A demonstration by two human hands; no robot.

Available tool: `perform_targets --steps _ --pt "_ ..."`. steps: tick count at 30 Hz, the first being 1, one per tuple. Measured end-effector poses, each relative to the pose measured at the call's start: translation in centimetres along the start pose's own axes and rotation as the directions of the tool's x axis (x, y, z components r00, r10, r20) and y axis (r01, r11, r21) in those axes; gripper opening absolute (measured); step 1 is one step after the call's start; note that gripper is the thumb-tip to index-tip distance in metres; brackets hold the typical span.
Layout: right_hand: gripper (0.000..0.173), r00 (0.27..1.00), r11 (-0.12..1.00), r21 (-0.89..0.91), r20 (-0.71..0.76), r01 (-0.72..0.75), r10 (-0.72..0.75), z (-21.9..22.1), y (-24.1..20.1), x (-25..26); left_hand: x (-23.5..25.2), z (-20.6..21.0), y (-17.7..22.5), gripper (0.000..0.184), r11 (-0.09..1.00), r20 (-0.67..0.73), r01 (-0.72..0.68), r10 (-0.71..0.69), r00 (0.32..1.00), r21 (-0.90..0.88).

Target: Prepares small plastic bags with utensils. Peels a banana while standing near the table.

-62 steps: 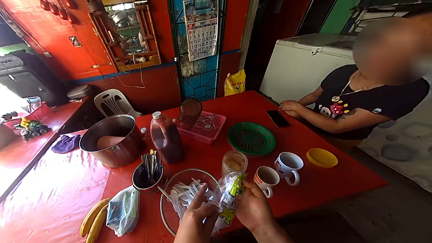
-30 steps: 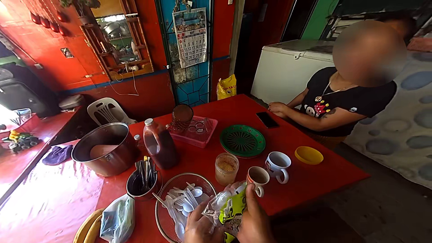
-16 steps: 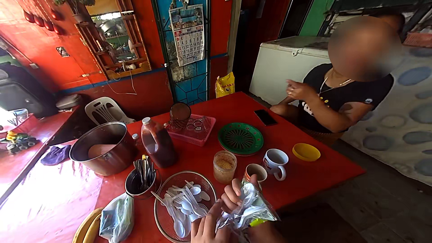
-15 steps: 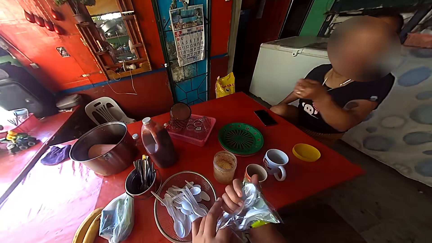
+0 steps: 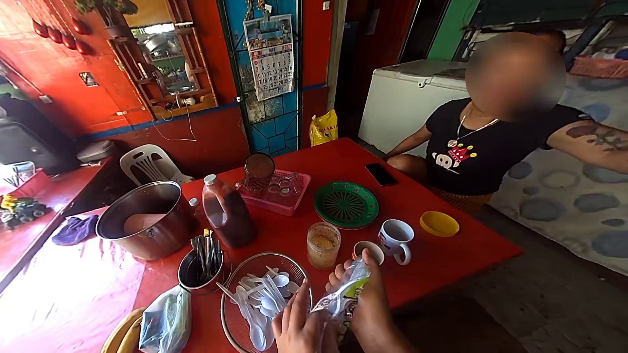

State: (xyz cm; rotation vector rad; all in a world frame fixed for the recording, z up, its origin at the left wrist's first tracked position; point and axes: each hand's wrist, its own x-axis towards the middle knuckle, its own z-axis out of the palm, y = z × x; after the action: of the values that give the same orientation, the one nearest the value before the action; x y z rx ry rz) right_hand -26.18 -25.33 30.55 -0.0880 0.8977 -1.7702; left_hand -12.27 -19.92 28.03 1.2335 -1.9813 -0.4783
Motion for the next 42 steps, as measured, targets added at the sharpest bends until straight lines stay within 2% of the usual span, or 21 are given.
perform_targets --steps 2,3,5,6,8,10,11,13,16,19,22,24,26,30,32,35,37,39,42 --pt "0.064 0.988 0.992 -0.092 0.139 0.085 -0.072 -0.3 0.2 -0.4 1.4 -0.9 -0.5 0.021 0.945 0.160 0.181 -0.141 0.977 -0.273" --pt "0.076 0.966 0.987 -0.133 0.252 0.088 -0.052 -0.7 0.4 -0.6 2.3 -1.3 -0.9 0.019 0.888 0.196 0.256 -0.193 0.961 -0.381" --pt "0.095 0.923 0.971 -0.224 0.386 0.086 0.007 -1.4 1.1 -0.6 3.8 -2.0 -1.5 0.017 0.791 0.213 0.330 -0.255 0.943 -0.515" --pt "0.096 0.914 0.958 -0.275 0.404 0.085 0.035 -1.7 1.6 -0.8 4.4 -2.2 -1.6 0.017 0.762 0.201 0.341 -0.276 0.940 -0.550" --pt "0.077 0.904 0.927 -0.367 0.418 0.072 0.095 -2.6 2.5 -1.7 5.1 -2.3 -1.8 0.016 0.721 0.152 0.340 -0.315 0.937 -0.604" --pt "0.049 0.886 0.913 -0.405 0.438 0.046 0.150 -3.1 3.0 -2.8 5.5 -2.3 -2.0 0.015 0.682 0.123 0.347 -0.355 0.927 -0.645" --pt "0.042 0.881 0.913 -0.407 0.444 0.038 0.161 -3.3 3.0 -3.1 5.6 -2.2 -2.1 0.015 0.659 0.132 0.357 -0.366 0.921 -0.662" --pt "0.033 0.893 0.914 -0.399 0.434 0.075 0.116 -3.4 3.0 -2.9 5.2 -2.1 -2.4 0.015 0.642 0.196 0.394 -0.359 0.913 -0.657" --pt "0.029 0.893 0.912 -0.377 0.449 0.163 0.025 -3.7 3.1 -2.2 4.6 -1.9 -2.8 0.012 0.681 0.285 0.414 -0.300 0.910 -0.605" --pt "0.031 0.896 0.877 -0.437 0.445 0.202 0.015 -3.9 3.5 -2.4 4.6 -2.1 -2.7 0.011 0.690 0.250 0.412 -0.329 0.911 -0.594" --pt "0.033 0.870 0.807 -0.464 0.477 0.366 -0.121 -4.4 4.1 -1.6 4.7 -2.8 -2.5 0.015 0.672 0.185 0.397 -0.366 0.912 -0.626" --pt "0.033 0.873 0.777 -0.470 0.444 0.419 -0.202 -4.6 4.0 -0.7 4.7 -3.5 -2.7 0.021 0.734 0.101 0.348 -0.360 0.927 -0.583" --pt "0.032 0.899 0.812 -0.444 0.385 0.378 -0.208 -4.6 3.5 -0.3 4.6 -4.4 -2.9 0.027 0.827 0.041 0.294 -0.313 0.949 -0.479" --pt "0.034 0.917 0.969 -0.180 0.388 0.171 -0.090 -4.9 2.8 -0.3 3.4 -5.6 -2.1 0.030 0.899 0.144 0.283 -0.248 0.958 -0.335" --pt "0.046 0.921 0.989 -0.103 0.385 0.107 -0.059 -4.6 3.0 -0.4 2.5 -4.9 -0.9 0.030 0.945 0.067 0.247 -0.238 0.969 -0.213" --pt "0.052 0.951 0.972 -0.167 0.288 0.165 -0.112 -3.8 3.5 -0.9 1.5 -3.9 0.8 0.028 0.976 0.006 0.191 -0.192 0.981 -0.102" --pt "0.051 0.951 0.933 -0.245 0.227 0.263 -0.209 -3.6 4.1 -1.0 1.4 -3.2 1.1 0.031 0.963 0.007 0.201 -0.203 0.979 -0.178" --pt "0.054 0.922 0.895 -0.274 0.265 0.352 -0.281 -3.7 4.4 -1.1 1.8 -2.9 1.0 0.025 0.908 0.016 0.220 -0.230 0.973 -0.357" --pt "0.044 0.871 0.842 -0.297 0.352 0.450 -0.342 -3.7 4.8 -1.4 2.5 -3.2 1.1 0.012 0.732 0.070 0.281 -0.305 0.950 -0.620"
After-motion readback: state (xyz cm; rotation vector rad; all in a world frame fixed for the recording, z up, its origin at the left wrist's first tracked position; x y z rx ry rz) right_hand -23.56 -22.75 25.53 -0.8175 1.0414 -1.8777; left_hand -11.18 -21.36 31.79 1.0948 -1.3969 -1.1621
